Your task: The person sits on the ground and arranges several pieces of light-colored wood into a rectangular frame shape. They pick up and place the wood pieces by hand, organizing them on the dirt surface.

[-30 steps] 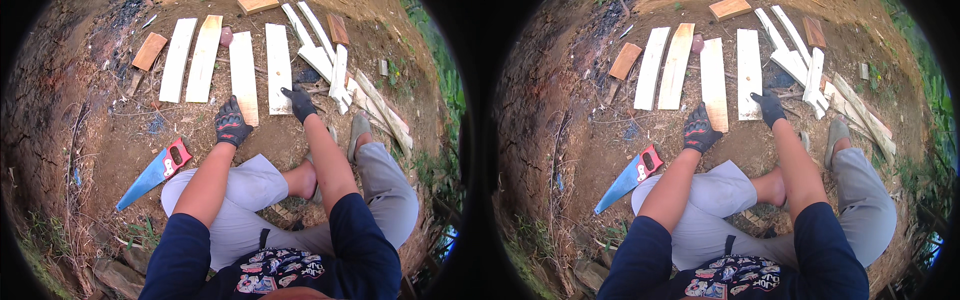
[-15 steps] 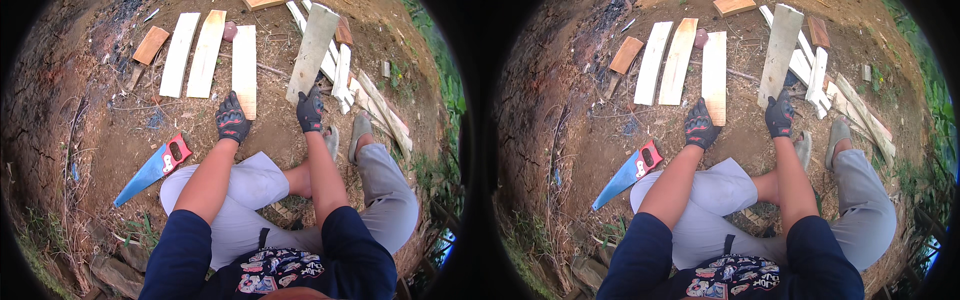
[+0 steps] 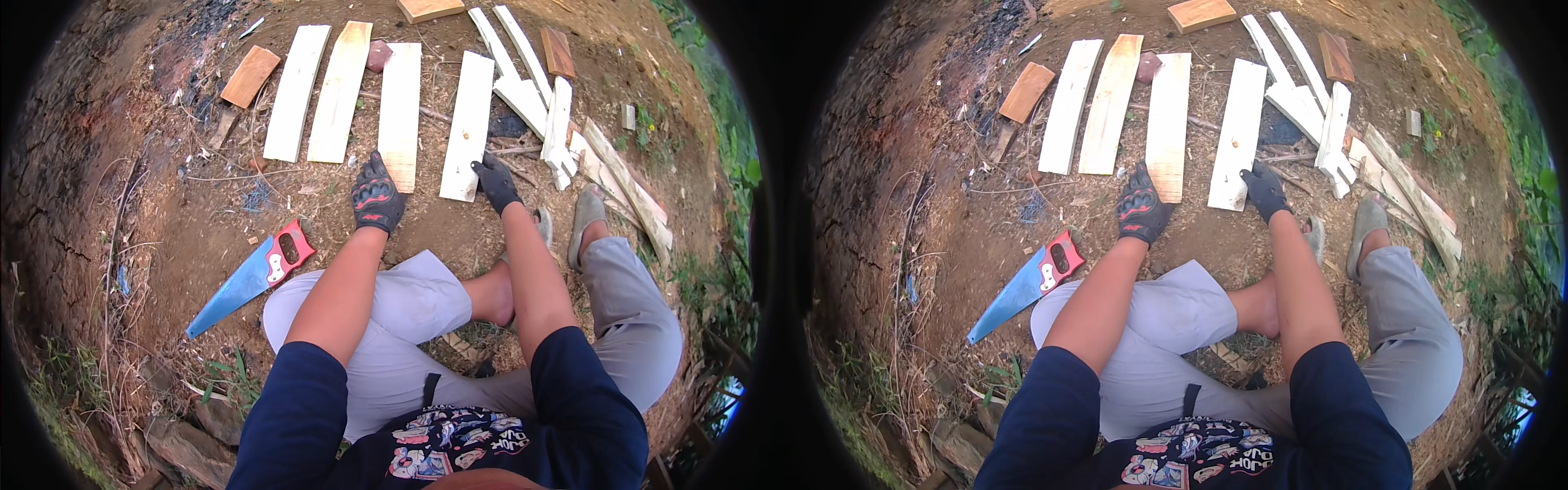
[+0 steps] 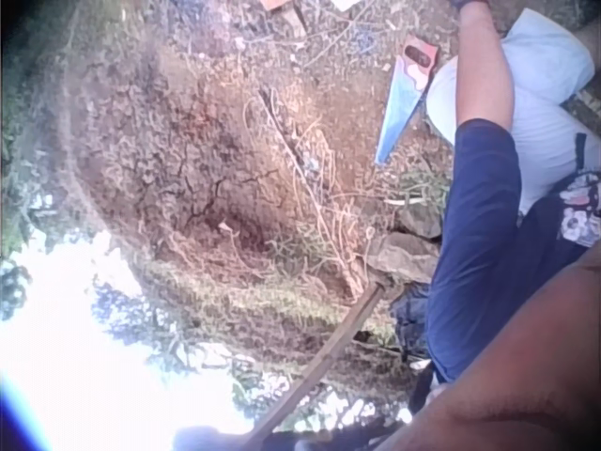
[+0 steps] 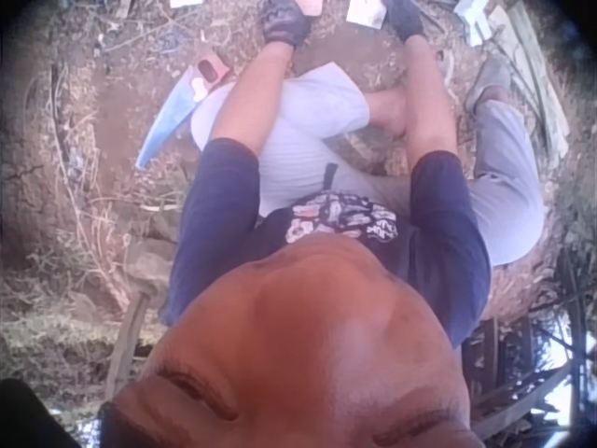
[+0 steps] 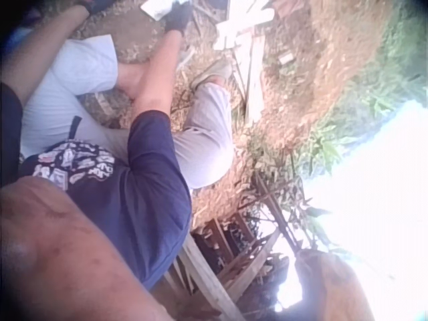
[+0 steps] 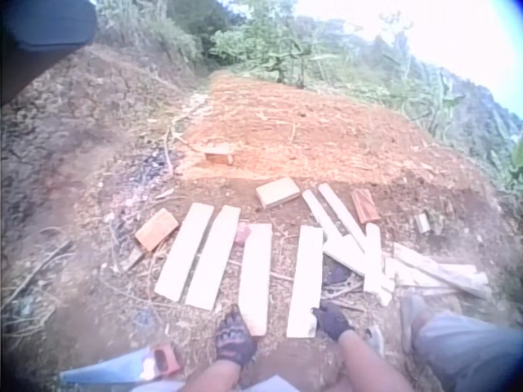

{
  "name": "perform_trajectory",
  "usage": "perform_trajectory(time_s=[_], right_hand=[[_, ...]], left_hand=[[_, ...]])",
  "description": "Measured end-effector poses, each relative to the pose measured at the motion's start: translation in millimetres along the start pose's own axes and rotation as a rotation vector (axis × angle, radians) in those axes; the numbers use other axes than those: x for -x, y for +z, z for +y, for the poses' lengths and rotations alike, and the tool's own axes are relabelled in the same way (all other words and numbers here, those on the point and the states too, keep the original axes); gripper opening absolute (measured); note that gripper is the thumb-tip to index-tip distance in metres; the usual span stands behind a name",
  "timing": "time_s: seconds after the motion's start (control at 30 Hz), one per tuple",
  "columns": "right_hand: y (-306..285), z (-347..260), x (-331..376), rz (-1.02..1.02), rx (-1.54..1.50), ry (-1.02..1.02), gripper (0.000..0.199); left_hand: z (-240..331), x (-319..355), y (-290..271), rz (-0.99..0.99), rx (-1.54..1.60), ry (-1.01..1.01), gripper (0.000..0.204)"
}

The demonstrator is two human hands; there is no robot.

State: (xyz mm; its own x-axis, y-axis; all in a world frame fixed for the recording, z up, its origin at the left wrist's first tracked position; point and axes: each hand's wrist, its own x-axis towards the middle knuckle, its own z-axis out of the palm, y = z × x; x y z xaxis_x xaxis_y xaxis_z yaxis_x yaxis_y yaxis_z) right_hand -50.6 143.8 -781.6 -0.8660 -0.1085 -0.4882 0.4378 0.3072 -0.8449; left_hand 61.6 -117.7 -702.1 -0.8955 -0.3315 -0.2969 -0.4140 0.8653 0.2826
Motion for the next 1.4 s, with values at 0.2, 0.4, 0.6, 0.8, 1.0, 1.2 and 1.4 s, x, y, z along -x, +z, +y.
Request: perform_trajectory(time_s=[0.2,0.4,0.6,0.8,1.0,1.2,1.4], right_hand=[[2.2,-6.8,2.3,-0.108,-0.051,0.007,0.047],[-4.7,-1.2,-8.2,-0.098,0.053,-0.021,0.049],[-4.7,-0.6,-11.8,-0.119,-0.046,-0.023,0.050],[-1.2,-3.0,-10.0,-0.105,-0.022,-0.015,0.050],[-5.5,-6.0,-9.3,-0.096,0.130,-0.013,0.051],[-8.9,-3.2,-11.4,-0.130,0.113,0.007,0.051],[-10.2,-1.0,-11.8,-0.169,0.005,0.085,0.052]], left_hand=[[-11.2,-4.2,5.7,-0.037,-0.023,0.000,0.097],[-9.3,-5.2,3.5,-0.052,0.050,0.019,0.094],[-10.2,-3.9,4.2,-0.019,0.080,0.049,0.089],[-12.3,-7.3,5.2,-0.033,0.102,0.035,0.088],[-9.9,-7.0,2.5,-0.036,0.078,0.029,0.091],[-9.5,-7.0,1.0,-0.045,0.079,0.022,0.091],[-8.0,-9.3,0.4,-0.065,0.106,0.028,0.088]])
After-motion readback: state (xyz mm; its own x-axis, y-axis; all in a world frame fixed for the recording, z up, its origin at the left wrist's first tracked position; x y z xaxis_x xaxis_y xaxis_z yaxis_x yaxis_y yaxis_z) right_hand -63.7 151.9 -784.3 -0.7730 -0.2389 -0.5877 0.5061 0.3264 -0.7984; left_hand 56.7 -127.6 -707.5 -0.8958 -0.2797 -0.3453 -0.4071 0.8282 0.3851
